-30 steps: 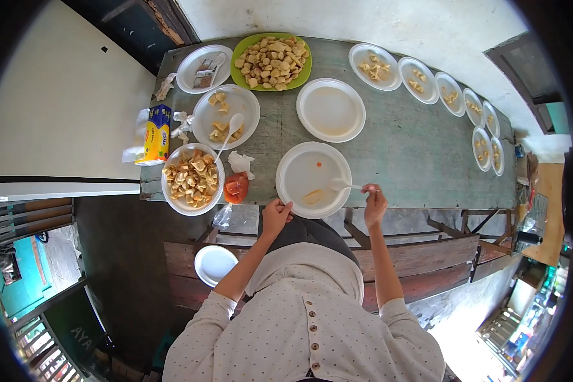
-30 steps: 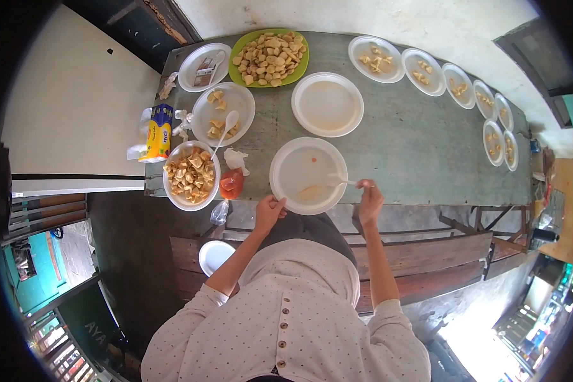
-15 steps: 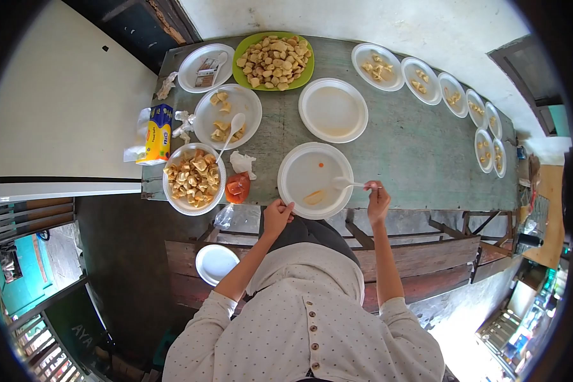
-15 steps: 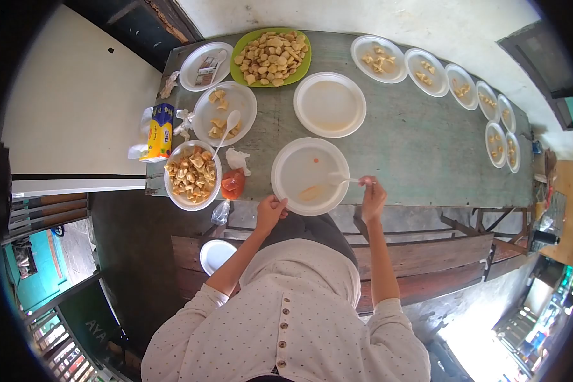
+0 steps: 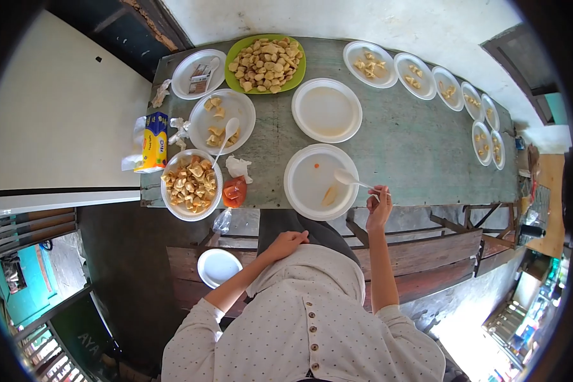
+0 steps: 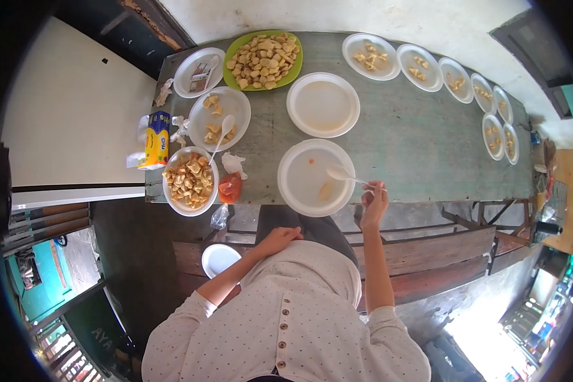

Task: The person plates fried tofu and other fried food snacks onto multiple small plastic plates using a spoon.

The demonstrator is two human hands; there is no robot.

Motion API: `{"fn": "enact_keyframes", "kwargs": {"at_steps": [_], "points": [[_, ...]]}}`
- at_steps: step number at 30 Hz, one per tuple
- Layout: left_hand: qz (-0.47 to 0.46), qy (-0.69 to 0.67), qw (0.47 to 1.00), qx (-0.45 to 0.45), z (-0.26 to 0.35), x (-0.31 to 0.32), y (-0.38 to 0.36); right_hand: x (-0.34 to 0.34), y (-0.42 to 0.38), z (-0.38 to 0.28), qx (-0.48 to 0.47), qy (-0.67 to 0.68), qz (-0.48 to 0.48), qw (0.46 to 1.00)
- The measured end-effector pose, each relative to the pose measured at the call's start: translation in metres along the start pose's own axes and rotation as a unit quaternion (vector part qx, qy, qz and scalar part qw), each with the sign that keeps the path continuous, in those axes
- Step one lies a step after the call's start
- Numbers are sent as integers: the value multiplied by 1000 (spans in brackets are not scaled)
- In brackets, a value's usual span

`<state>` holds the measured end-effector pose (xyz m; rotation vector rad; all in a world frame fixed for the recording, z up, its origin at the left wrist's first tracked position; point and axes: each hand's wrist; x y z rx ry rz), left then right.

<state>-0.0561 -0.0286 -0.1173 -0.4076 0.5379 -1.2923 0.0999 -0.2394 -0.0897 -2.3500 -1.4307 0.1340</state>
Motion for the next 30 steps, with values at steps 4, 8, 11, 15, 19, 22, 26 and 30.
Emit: {"fn": "enact_keyframes", "kwargs": {"at_steps": [4, 8, 11, 15, 19, 22, 26, 30], "points": [[159, 63, 979, 111, 26, -24, 16, -18, 7, 10, 45, 56, 33, 997], [325, 41, 916, 231, 50, -31, 68, -25, 4, 19, 134, 140, 26, 981], [321, 99, 908, 249, 53, -24, 102, -20, 0, 19, 163, 157, 27, 974], [269, 174, 914, 249, 43, -18, 113, -14, -10, 9, 167, 145, -1, 975], [202, -18, 978, 40, 14, -18, 86, -16, -16, -1, 148, 135, -28, 979], [154, -203, 960, -114, 19, -12, 32, -13, -19, -2, 116, 103, -46, 987], [-80, -80, 989, -97, -3, -14, 2, -4, -26, -2, 54, 28, -91, 994], [-36, -23, 993, -112, -9, -30, 3, 7, -29, 3, 15, -38, -122, 992]]}}
Point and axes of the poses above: each hand's wrist, its own y-axis towards the middle knuckle, its own x-axis out of the palm, z = x × y, and after that the axes turned 14 degrees about z, right-handed
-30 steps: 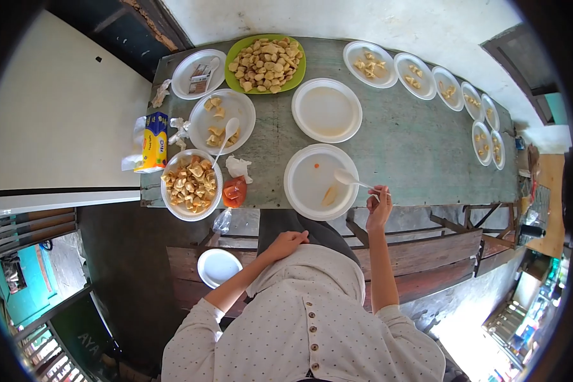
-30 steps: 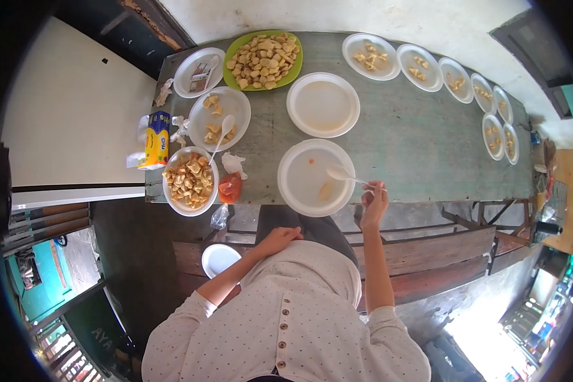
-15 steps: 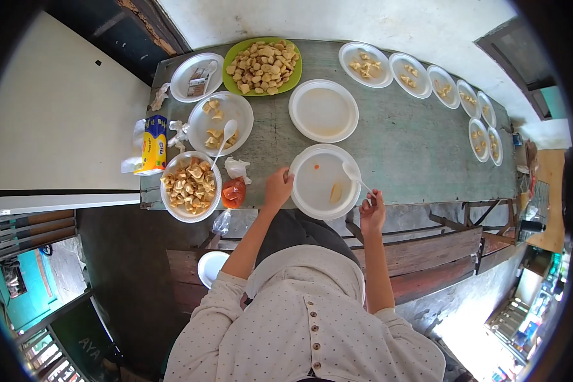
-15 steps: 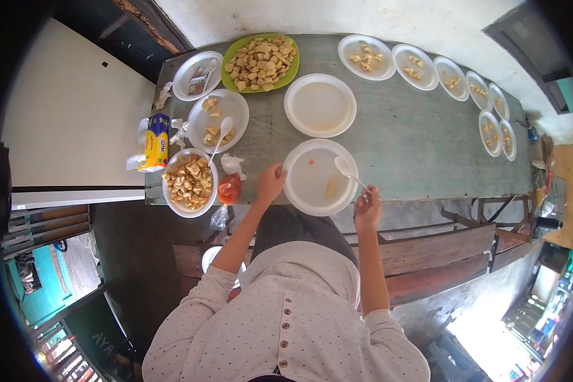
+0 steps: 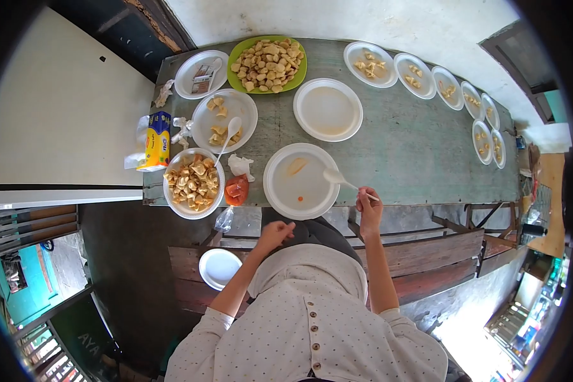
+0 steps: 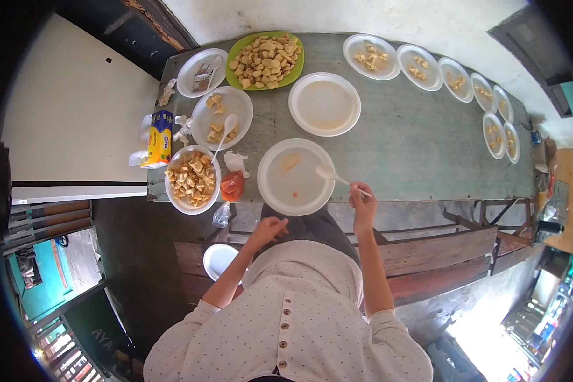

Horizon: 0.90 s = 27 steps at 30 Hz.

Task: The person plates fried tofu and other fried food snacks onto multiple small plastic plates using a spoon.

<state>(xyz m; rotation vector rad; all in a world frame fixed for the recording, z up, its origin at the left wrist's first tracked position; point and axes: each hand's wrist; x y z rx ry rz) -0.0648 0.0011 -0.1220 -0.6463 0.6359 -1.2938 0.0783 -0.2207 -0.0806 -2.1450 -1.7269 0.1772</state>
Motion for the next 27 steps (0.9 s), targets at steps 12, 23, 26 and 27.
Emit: {"fn": "enact_keyframes", "kwargs": {"at_steps": [12, 23, 26, 27], "points": [[252, -47, 960, 109, 20, -15, 30, 19, 7, 34, -48, -123, -40, 990], [273, -73, 949, 139, 19, -11, 33, 31, 7, 50, -126, -210, -48, 968], [268, -67, 953, 123, 19, -11, 32, 21, 18, 43, -139, -223, -20, 965], [268, -68, 953, 123, 19, -11, 32, 19, 23, 40, -145, -215, -7, 966]]}}
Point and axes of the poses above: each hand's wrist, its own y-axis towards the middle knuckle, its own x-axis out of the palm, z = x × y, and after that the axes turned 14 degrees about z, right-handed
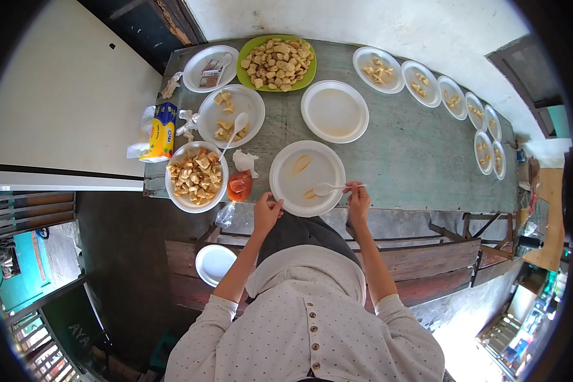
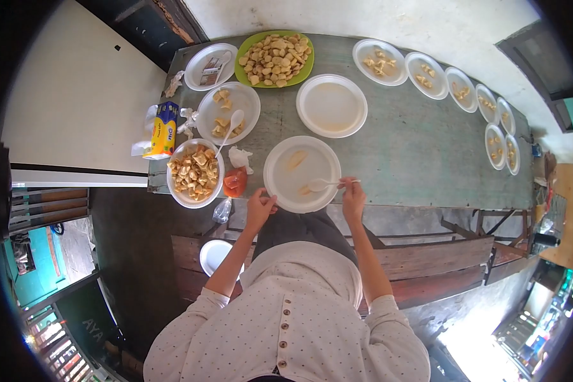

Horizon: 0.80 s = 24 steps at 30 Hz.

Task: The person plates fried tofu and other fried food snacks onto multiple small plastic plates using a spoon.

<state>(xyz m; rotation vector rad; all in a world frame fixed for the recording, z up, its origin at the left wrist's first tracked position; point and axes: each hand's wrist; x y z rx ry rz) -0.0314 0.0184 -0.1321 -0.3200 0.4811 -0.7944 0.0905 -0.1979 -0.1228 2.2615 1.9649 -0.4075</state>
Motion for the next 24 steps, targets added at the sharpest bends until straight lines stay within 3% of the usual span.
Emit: {"fn": "enact_keyframes", "kwargs": {"at_steps": [7, 9, 13, 18, 24], "points": [[18, -8, 1000, 16, -2, 1, 0, -2, 9, -11, -25, 3, 10, 1000], [17, -9, 1000, 17, -1, 1, 0, 3, 0, -7, 21, 47, -44, 998], [10, 3, 1000, 14, 2, 1, -2, 8, -9, 3, 18, 39, -104, 994], [11, -13, 1000, 11, -1, 1, -1, -5, 22, 5, -29, -28, -26, 999], [14, -10, 1000, 19, -1, 1, -2, -8, 38, -13, -49, -7, -8, 999]]}}
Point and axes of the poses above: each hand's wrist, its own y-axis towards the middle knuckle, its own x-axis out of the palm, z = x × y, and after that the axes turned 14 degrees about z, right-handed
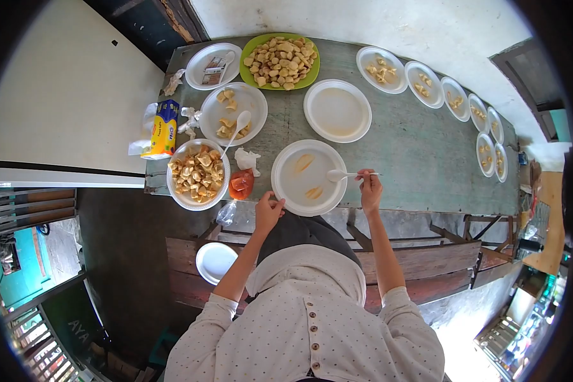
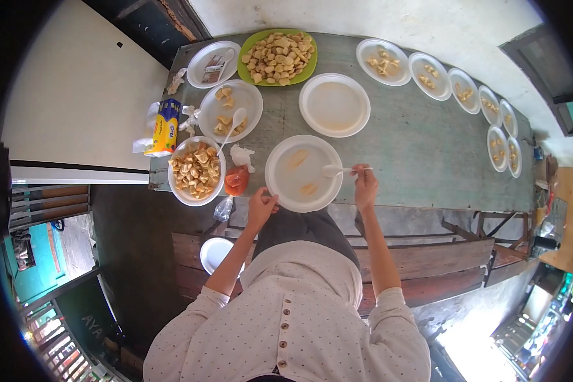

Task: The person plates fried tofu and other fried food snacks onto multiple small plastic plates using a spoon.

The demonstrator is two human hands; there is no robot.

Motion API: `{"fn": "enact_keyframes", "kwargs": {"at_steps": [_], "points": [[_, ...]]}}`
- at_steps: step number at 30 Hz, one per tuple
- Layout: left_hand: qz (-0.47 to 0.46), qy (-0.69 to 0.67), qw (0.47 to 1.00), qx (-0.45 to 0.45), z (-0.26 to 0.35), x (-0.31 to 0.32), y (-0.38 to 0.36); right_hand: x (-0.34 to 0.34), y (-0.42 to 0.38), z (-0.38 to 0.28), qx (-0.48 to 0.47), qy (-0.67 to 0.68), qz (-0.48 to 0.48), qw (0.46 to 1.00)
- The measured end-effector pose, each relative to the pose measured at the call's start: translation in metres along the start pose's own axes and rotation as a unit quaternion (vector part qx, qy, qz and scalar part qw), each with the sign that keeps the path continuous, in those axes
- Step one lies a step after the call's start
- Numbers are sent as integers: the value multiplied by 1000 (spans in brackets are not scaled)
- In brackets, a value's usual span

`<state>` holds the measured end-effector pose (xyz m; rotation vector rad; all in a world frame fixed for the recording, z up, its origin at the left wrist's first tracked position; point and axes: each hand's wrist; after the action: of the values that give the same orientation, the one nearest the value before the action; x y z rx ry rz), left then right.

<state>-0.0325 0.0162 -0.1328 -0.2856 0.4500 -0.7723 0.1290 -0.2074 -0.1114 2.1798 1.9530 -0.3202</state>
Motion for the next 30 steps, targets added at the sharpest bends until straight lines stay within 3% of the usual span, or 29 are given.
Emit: {"fn": "enact_keyframes", "kwargs": {"at_steps": [6, 11, 13, 19, 23, 30], "points": [[-3, 9, 1000, 0, -4, -1, 1, 14, -29, -2, 73, 61, -66, 993], [-14, 14, 1000, -11, -4, -1, 2, 20, -42, 10, 73, 44, -103, 991], [-6, 8, 1000, -10, -4, 0, 1, 17, -34, 22, 25, 12, -67, 997], [-1, 3, 1000, -5, -6, 0, 2, 1, 4, 8, -3, -7, 13, 1000], [3, 12, 1000, 2, -5, 0, 2, 4, 4, -2, -12, -3, 2, 1000], [4, 12, 1000, 1, -2, -1, 1, 7, -18, 6, 42, 32, -135, 989]]}}
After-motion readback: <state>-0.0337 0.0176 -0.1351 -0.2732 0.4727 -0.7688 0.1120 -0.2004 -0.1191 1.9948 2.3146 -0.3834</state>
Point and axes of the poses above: each hand's wrist, its own y-axis towards the middle knuckle, its own x-axis out of the palm, z = x × y, and after that the axes turned 14 degrees about z, right-handed
